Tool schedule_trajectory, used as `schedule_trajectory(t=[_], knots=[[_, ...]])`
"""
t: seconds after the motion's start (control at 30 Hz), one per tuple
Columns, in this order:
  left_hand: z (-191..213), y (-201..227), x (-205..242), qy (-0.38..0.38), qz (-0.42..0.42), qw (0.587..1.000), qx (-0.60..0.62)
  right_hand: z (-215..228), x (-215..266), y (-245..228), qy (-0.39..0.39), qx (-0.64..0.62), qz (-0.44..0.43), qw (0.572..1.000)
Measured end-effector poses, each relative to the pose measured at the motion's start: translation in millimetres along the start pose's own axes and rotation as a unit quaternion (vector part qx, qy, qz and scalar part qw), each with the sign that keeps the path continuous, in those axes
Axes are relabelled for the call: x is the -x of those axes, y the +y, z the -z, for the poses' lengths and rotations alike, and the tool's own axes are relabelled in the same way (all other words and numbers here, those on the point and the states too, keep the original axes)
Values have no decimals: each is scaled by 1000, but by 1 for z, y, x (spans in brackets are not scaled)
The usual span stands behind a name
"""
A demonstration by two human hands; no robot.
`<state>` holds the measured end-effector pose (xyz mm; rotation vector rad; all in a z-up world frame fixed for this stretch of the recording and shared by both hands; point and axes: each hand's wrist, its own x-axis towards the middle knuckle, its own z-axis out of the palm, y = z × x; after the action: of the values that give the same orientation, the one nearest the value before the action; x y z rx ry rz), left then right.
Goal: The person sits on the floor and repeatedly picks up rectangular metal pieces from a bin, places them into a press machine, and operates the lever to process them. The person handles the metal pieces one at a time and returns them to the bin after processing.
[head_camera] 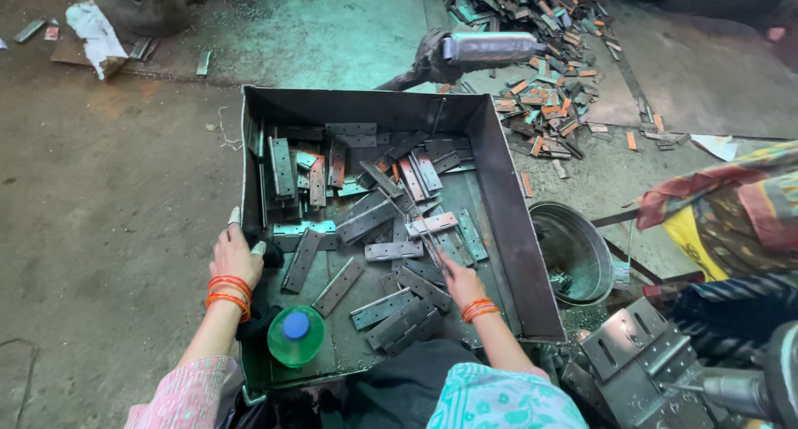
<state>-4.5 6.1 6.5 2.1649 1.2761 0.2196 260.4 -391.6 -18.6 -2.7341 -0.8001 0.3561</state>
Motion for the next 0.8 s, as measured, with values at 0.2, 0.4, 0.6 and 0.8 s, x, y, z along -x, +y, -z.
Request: schedule_trajectory(t=[0.2, 0.4, 0.6, 0.8], knots=[[-10, -10, -6, 2, 2, 999, -42, 15, 78, -12, 6, -4, -14, 1000], [-8, -10, -4, -5, -6, 1000, -19, 59, 113, -25, 10, -17, -47, 999], [-10, -9, -2, 7, -17, 1000, -1, 93, 60, -34, 148, -74, 9, 986], [-5, -8, -2, 3, -27, 1000, 2, 74, -85, -57, 88, -8, -19, 996]])
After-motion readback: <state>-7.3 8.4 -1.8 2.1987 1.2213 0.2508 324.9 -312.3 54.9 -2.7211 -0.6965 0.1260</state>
